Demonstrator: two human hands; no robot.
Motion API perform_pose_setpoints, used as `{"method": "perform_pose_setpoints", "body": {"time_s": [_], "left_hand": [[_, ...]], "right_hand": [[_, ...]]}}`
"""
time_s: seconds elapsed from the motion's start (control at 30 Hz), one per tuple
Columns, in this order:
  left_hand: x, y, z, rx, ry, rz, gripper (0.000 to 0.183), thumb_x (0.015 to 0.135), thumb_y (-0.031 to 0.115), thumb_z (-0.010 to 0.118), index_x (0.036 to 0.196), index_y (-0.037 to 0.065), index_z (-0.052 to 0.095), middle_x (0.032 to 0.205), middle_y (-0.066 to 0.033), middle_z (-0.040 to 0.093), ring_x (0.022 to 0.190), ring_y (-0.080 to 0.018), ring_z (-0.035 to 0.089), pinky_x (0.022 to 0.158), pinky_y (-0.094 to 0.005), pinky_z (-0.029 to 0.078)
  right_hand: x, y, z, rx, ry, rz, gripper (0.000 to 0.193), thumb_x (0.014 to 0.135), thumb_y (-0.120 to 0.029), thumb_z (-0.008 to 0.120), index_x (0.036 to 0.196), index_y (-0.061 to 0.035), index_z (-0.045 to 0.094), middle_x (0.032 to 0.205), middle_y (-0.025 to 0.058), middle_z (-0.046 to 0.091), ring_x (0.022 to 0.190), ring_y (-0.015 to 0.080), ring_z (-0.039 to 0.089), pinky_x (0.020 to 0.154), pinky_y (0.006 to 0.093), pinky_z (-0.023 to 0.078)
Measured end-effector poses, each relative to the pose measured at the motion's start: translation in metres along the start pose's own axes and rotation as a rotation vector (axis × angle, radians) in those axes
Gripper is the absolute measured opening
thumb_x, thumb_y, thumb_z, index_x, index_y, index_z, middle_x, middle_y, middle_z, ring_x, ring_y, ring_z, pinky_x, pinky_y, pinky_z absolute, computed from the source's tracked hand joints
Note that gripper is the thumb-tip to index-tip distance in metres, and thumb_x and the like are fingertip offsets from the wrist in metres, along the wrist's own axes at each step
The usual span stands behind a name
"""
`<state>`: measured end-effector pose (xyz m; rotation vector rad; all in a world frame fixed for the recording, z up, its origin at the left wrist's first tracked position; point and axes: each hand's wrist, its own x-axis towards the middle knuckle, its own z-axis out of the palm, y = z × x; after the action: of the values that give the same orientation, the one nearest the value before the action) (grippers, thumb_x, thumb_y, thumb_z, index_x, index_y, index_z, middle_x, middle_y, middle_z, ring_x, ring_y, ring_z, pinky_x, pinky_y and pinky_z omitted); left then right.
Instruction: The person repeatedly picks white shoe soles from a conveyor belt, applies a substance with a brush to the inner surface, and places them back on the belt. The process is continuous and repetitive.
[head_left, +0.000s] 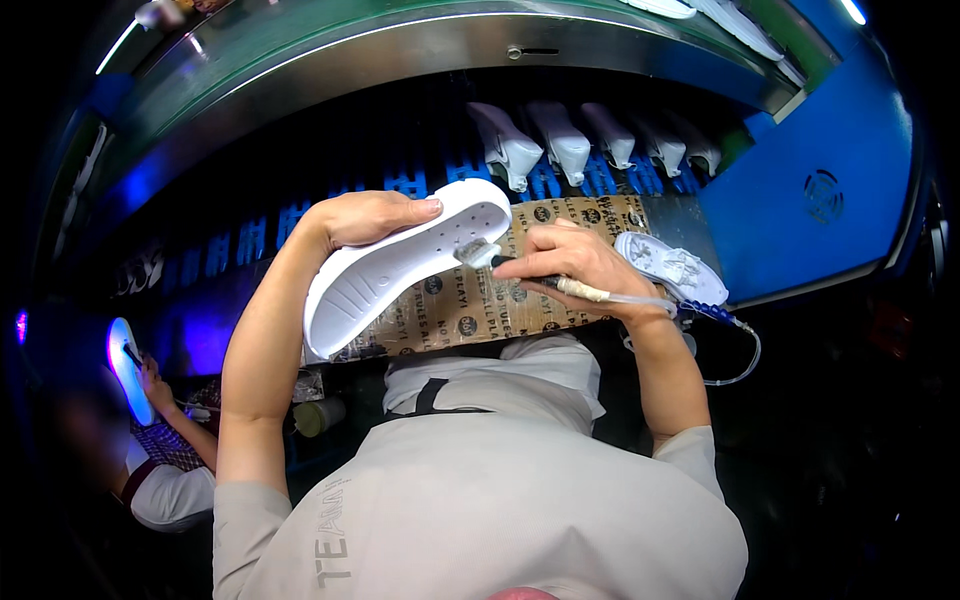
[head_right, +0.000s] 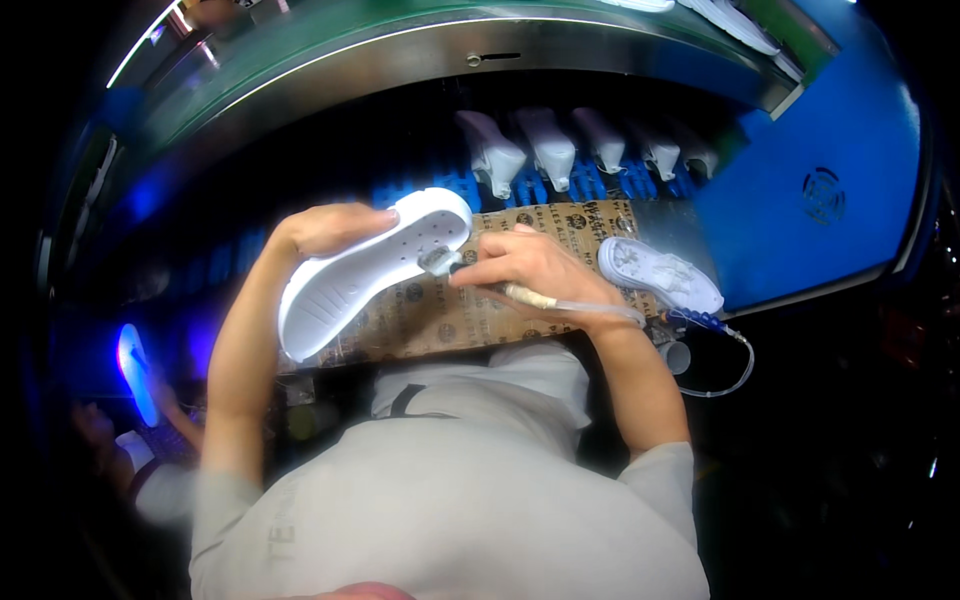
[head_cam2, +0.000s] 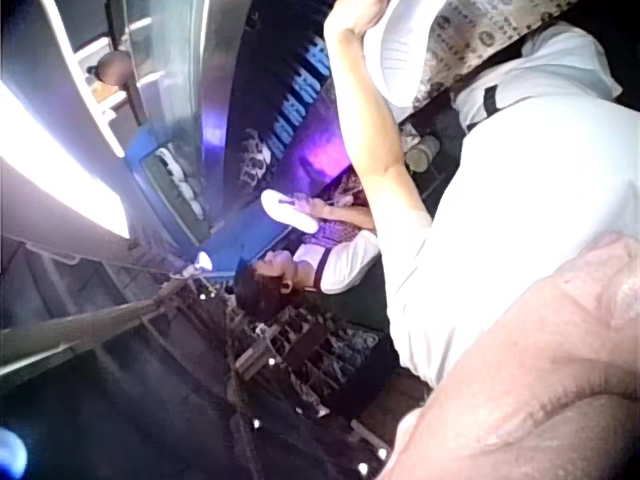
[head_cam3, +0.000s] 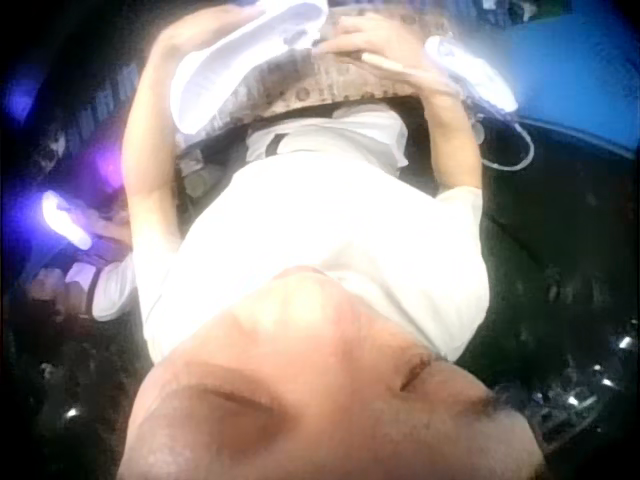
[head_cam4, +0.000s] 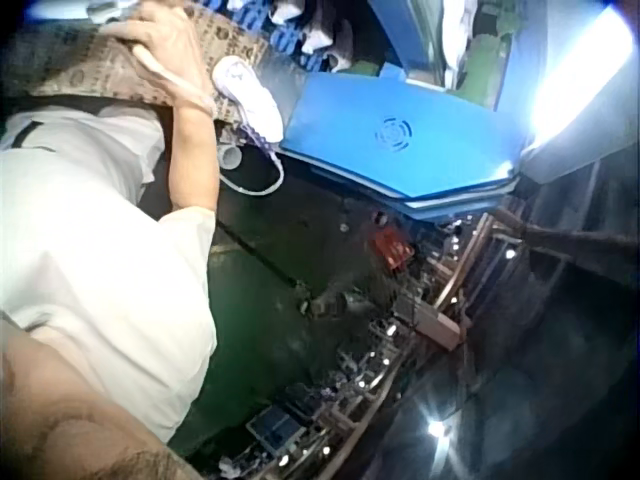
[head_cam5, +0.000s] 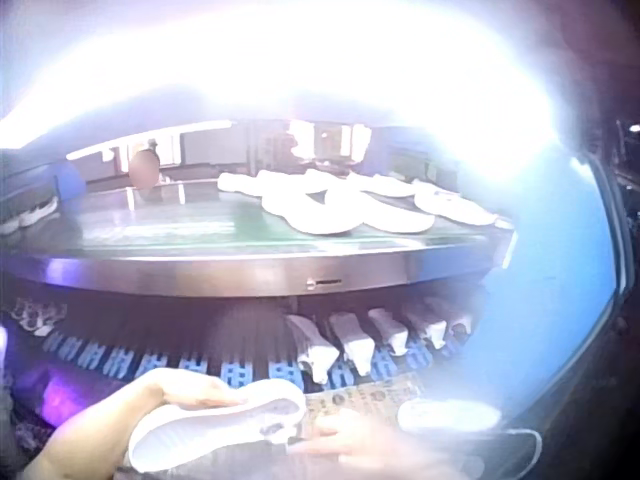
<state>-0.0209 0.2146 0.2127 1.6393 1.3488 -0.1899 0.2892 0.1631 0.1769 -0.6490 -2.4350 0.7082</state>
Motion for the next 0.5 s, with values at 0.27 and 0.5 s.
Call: {"method": "perform_pose_setpoints", "body": {"time_s": [0.27, 0.5], "left_hand": [[-0.005, -0.012, 0.004, -0.076, 0.043, -0.025, 0.084, 0.092, 0.075, 0.053, 0.127, 0.001, 0.071, 0.119, -0.03, 0.069, 0.108, -0.0375, 0.071, 0.089, -0.0405, 0.057], [-0.033, 0.002, -0.028, -0.736, 0.268, 0.527, 0.073, 0.104, 0.06, 0.044, 0.136, -0.003, 0.06, 0.12, -0.0275, 0.069, 0.101, -0.0341, 0.072, 0.086, -0.0415, 0.061]], "right_hand": [[0.004, -0.005, -0.007, -0.187, -0.02, -0.068, 0.023, 0.084, -0.017, 0.081, 0.106, -0.0143, 0.079, 0.075, 0.0012, 0.063, 0.074, 0.0182, 0.06, 0.073, 0.0342, 0.044], [-0.029, -0.01, -0.01, 0.265, 0.302, 0.107, 0.029, 0.081, -0.008, 0.077, 0.11, -0.0057, 0.078, 0.082, 0.0088, 0.069, 0.073, 0.0217, 0.06, 0.067, 0.0326, 0.047]]}}
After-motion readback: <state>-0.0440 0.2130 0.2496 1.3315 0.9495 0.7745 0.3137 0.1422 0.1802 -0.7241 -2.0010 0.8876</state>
